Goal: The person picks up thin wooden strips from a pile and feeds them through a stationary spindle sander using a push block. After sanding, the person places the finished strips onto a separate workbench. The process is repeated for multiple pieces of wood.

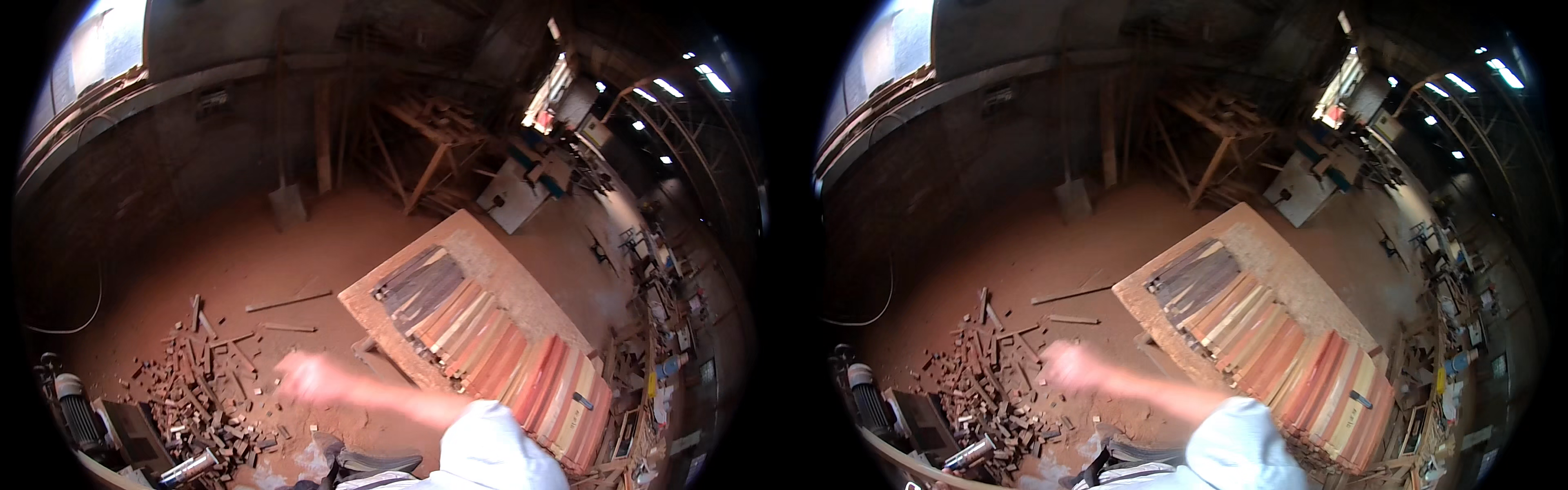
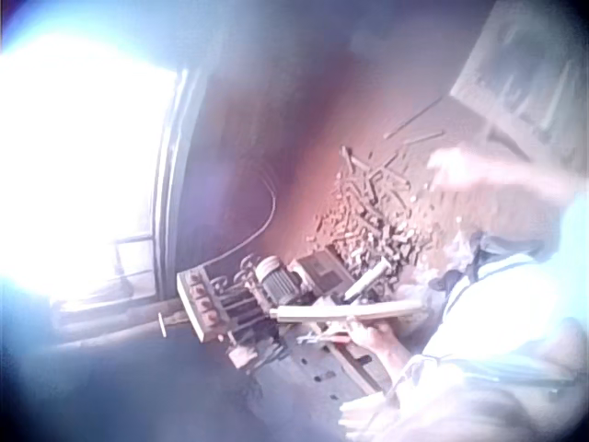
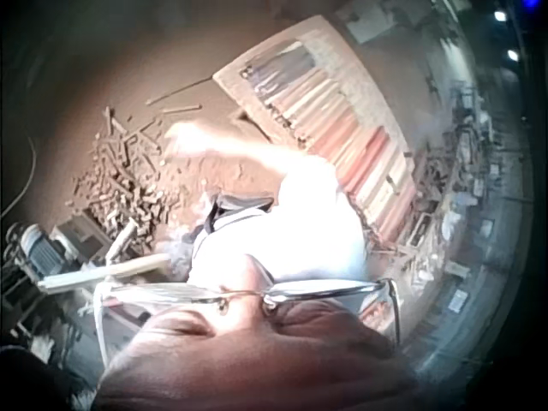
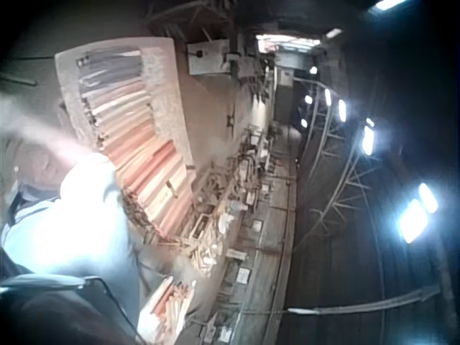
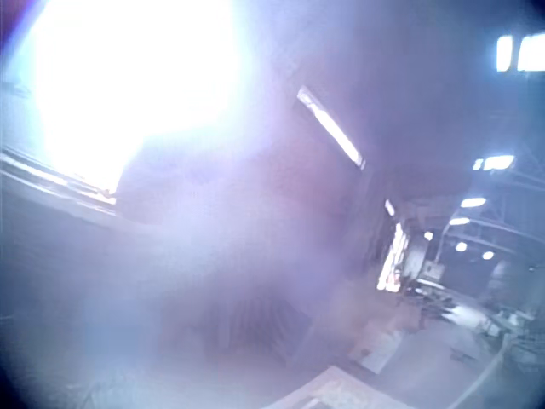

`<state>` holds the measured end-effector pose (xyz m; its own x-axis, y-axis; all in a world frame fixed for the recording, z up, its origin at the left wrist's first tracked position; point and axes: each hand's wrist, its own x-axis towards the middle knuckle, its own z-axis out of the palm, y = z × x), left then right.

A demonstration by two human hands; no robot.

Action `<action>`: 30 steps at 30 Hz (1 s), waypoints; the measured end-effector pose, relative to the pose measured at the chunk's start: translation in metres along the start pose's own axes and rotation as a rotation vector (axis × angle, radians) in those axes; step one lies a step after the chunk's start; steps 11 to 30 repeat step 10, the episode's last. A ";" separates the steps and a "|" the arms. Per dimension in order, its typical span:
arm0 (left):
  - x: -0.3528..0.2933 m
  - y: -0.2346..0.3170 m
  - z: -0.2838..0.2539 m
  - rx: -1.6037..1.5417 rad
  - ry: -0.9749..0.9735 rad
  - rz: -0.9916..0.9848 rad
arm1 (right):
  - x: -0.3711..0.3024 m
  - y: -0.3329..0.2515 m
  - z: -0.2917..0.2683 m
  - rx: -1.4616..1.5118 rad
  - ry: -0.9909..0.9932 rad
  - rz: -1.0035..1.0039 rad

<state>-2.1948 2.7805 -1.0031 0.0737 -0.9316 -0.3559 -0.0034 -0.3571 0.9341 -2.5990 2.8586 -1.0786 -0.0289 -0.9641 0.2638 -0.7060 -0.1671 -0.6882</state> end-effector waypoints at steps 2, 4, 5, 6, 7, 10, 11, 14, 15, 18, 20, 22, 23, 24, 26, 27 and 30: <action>0.000 -0.001 0.002 -0.061 0.012 -0.011 | 0.036 -0.128 0.033 0.291 -0.435 0.116; -0.011 0.002 -0.011 -0.243 0.026 0.016 | 0.034 -0.162 0.088 0.514 -0.406 0.218; 0.016 -0.025 -0.034 -0.549 -0.497 0.163 | 0.029 -0.180 0.119 0.633 -0.439 0.250; -0.014 -0.003 0.000 -0.452 -0.027 0.238 | 0.036 -0.209 0.125 0.612 -0.557 0.250; -0.028 0.022 0.015 -0.349 0.053 0.190 | 0.040 -0.227 0.124 0.598 -0.634 0.281; -0.064 -0.002 -0.080 -0.036 0.310 0.643 | 0.050 -0.249 0.154 0.762 -1.017 0.068; -0.064 -0.002 -0.080 -0.036 0.310 0.643 | 0.050 -0.249 0.154 0.762 -1.017 0.068; -0.064 -0.002 -0.080 -0.036 0.310 0.643 | 0.050 -0.249 0.154 0.762 -1.017 0.068; -0.064 -0.002 -0.080 -0.036 0.310 0.643 | 0.050 -0.249 0.154 0.762 -1.017 0.068; -0.064 -0.002 -0.080 -0.036 0.310 0.643 | 0.050 -0.249 0.154 0.762 -1.017 0.068; -0.064 -0.002 -0.080 -0.036 0.310 0.643 | 0.050 -0.249 0.154 0.762 -1.017 0.068; -0.064 -0.002 -0.080 -0.036 0.310 0.643 | 0.050 -0.249 0.154 0.762 -1.017 0.068; -0.064 -0.002 -0.080 -0.036 0.310 0.643 | 0.050 -0.249 0.154 0.762 -1.017 0.068; -0.064 -0.002 -0.080 -0.036 0.310 0.643 | 0.050 -0.249 0.154 0.762 -1.017 0.068; -0.064 -0.002 -0.080 -0.036 0.310 0.643 | 0.050 -0.249 0.154 0.762 -1.017 0.068; -0.064 -0.002 -0.080 -0.036 0.310 0.643 | 0.050 -0.249 0.154 0.762 -1.017 0.068; -0.064 -0.002 -0.080 -0.036 0.310 0.643 | 0.050 -0.249 0.154 0.762 -1.017 0.068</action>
